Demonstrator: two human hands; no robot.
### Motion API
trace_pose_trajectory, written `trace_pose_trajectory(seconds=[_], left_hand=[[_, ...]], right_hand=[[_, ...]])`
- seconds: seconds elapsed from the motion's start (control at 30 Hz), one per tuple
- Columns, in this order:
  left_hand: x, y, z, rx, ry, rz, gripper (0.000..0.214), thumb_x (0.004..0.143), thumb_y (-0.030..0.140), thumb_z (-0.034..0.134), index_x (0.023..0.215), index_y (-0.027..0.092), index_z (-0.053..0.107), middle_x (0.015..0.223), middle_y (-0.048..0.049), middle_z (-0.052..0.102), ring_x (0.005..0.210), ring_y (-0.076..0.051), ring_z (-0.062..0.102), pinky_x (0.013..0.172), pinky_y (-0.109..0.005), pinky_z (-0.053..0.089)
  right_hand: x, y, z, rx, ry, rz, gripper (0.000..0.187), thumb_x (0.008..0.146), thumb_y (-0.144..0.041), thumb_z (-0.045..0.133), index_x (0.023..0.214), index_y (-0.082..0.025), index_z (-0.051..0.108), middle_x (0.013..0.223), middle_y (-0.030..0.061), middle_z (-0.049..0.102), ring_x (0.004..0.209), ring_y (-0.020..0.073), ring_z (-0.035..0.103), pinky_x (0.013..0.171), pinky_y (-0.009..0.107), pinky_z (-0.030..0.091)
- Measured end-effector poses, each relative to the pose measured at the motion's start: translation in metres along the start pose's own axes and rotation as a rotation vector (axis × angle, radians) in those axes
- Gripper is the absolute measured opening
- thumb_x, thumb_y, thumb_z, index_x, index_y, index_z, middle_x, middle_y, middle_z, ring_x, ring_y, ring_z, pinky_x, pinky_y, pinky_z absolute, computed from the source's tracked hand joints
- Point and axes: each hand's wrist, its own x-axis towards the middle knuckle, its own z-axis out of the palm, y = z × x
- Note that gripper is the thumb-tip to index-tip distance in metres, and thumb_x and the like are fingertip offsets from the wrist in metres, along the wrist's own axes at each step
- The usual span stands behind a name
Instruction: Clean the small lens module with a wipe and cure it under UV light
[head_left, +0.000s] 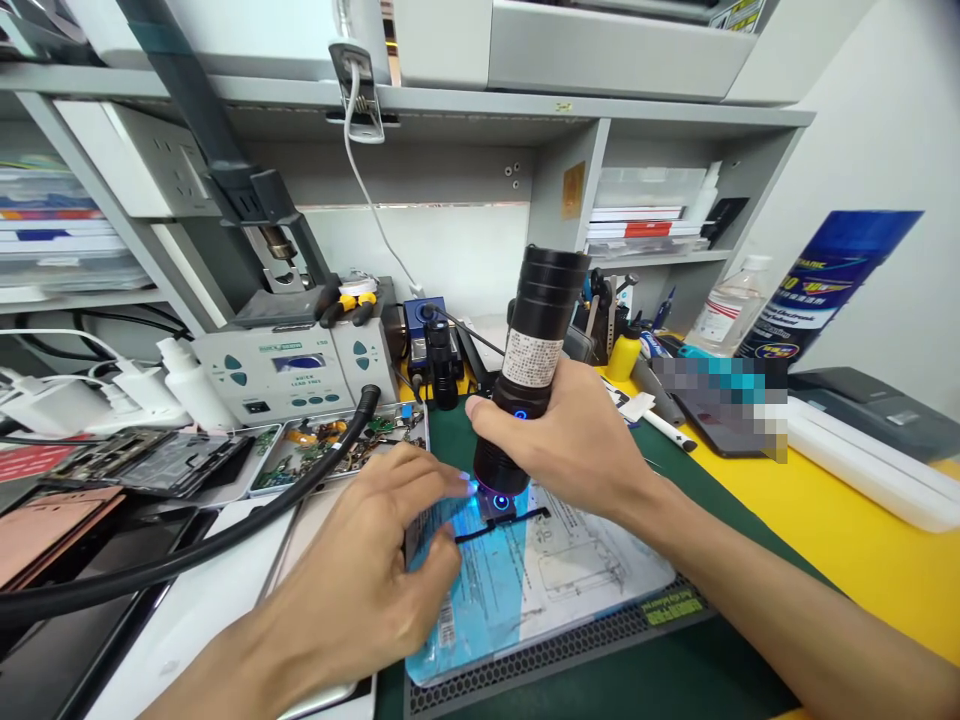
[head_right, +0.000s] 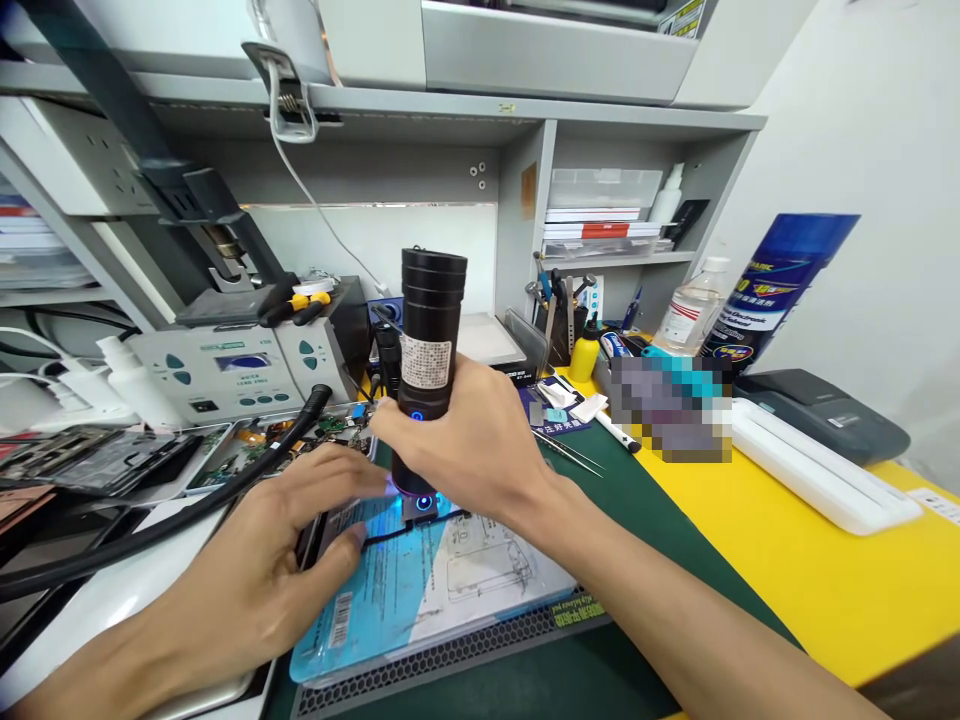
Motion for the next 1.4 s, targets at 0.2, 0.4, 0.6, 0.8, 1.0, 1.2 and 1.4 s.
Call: trace_pose_trajectory(seconds=[0.2,0.4,0.6,0.8,1.0,1.2,1.4], left_hand=[[-0.003,-0.003,-0.005,0.08,-0.02,0.127,0.038,0.078,0.013,0.054,0.109,0.029,0.068,0.113,-0.0012,0.064,0.113,-0.024,0.052,0.097,-0.045,0.044],[-0.005,-0.003,-0.003,0.119,-0.03,0.14,0.041,0.078,0.013,0.052,0.113,0.032,0.067,0.12,-0.0016,0.061,0.11,-0.027,0.052,0.096,-0.051,0.042],[-0.006,0.003,-0.005,0.12,-0.08,0.082,0.042,0.079,0.013,0.05,0.113,0.034,0.064,0.124,-0.0009,0.053,0.111,-0.027,0.049,0.098,-0.052,0.038],[-0.006,0.009,-0.005,0.149,-0.125,0.095,0.039,0.082,0.011,0.045,0.112,0.03,0.061,0.119,-0.0026,0.052,0.106,-0.026,0.047,0.092,-0.049,0.038],[-0.005,0.011,-0.005,0.155,-0.127,0.132,0.027,0.084,0.01,0.044,0.1,0.025,0.059,0.114,-0.0032,0.054,0.103,-0.025,0.048,0.091,-0.048,0.037],[-0.007,0.009,-0.004,0.189,-0.091,0.167,0.022,0.085,0.011,0.042,0.097,0.022,0.058,0.116,-0.0076,0.054,0.106,-0.027,0.048,0.094,-0.052,0.034],[-0.009,0.009,-0.002,0.191,-0.108,0.149,0.026,0.085,0.012,0.042,0.102,0.024,0.057,0.118,-0.0077,0.052,0.108,-0.029,0.046,0.092,-0.052,0.036]], right_hand=[[0.001,0.001,0.0,0.015,0.029,-0.009,0.023,0.081,-0.03,0.062,0.066,-0.02,0.047,0.062,-0.0063,0.051,0.057,0.0099,0.045,0.05,0.022,0.038],[-0.001,0.0,0.001,0.009,0.019,-0.011,0.022,0.08,-0.03,0.064,0.068,-0.02,0.049,0.061,-0.0065,0.051,0.056,0.0098,0.045,0.049,0.022,0.036],[-0.002,0.001,0.003,-0.019,-0.009,0.0,0.025,0.081,-0.033,0.062,0.067,-0.021,0.046,0.061,-0.007,0.049,0.056,0.0096,0.043,0.049,0.023,0.035],[-0.002,0.002,0.005,-0.046,0.0,0.011,0.029,0.081,-0.035,0.062,0.065,-0.021,0.042,0.058,-0.0074,0.046,0.054,0.0093,0.04,0.046,0.023,0.032],[-0.002,0.001,0.004,-0.024,0.009,0.012,0.024,0.081,-0.032,0.063,0.067,-0.021,0.047,0.06,-0.008,0.049,0.056,0.0085,0.042,0.048,0.021,0.036],[-0.002,0.001,0.004,-0.016,0.029,0.01,0.028,0.08,-0.03,0.064,0.064,-0.021,0.044,0.056,-0.0088,0.047,0.052,0.0076,0.042,0.043,0.02,0.034],[-0.003,0.001,0.003,-0.002,0.032,0.011,0.028,0.081,-0.03,0.064,0.064,-0.021,0.043,0.056,-0.0086,0.046,0.052,0.0076,0.042,0.043,0.019,0.034]])
